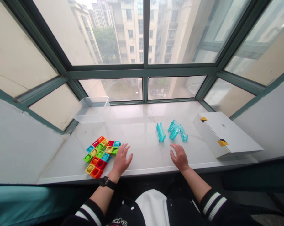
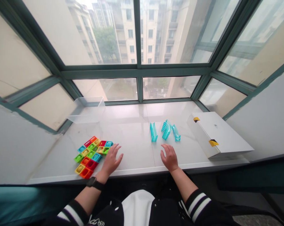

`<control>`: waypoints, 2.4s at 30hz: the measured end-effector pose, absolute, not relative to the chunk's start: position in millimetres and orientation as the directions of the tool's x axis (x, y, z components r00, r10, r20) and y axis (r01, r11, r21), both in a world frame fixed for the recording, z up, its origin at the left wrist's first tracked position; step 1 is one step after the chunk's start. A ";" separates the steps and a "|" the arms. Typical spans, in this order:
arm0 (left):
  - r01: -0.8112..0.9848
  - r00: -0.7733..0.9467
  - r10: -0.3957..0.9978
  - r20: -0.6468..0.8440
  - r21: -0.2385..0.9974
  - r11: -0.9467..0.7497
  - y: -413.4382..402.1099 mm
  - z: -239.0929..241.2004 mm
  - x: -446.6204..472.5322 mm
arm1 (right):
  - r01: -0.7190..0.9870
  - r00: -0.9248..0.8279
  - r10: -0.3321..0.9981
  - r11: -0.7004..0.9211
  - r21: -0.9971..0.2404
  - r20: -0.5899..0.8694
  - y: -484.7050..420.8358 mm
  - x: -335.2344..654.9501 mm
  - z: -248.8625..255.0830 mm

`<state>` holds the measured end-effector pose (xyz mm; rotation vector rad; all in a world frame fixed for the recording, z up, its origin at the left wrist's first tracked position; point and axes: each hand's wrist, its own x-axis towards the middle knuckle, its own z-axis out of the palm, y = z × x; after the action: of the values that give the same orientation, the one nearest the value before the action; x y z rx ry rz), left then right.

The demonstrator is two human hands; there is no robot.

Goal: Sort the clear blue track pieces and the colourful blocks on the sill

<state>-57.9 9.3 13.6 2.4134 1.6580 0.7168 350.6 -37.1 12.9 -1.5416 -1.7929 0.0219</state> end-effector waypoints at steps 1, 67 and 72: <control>0.823 0.318 0.904 0.287 0.390 -0.413 1.3 8.3 -43.6 | 0.842 0.013 0.869 0.257 -0.474 0.495 -22.9 341.0 29.3; -0.249 0.261 0.876 -0.404 0.849 0.466 50.4 68.3 119.0 | 0.550 0.004 0.999 0.032 -0.835 0.041 -3.1 302.5 118.3; -0.308 0.327 0.776 -0.539 0.716 0.627 105.4 64.4 161.3 | 0.378 0.527 0.850 -0.203 -0.903 0.030 55.4 404.1 123.5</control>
<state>161.3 105.4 64.4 0.5481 1.0021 0.7577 404.1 55.4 123.5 -1.7969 -1.0224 0.6095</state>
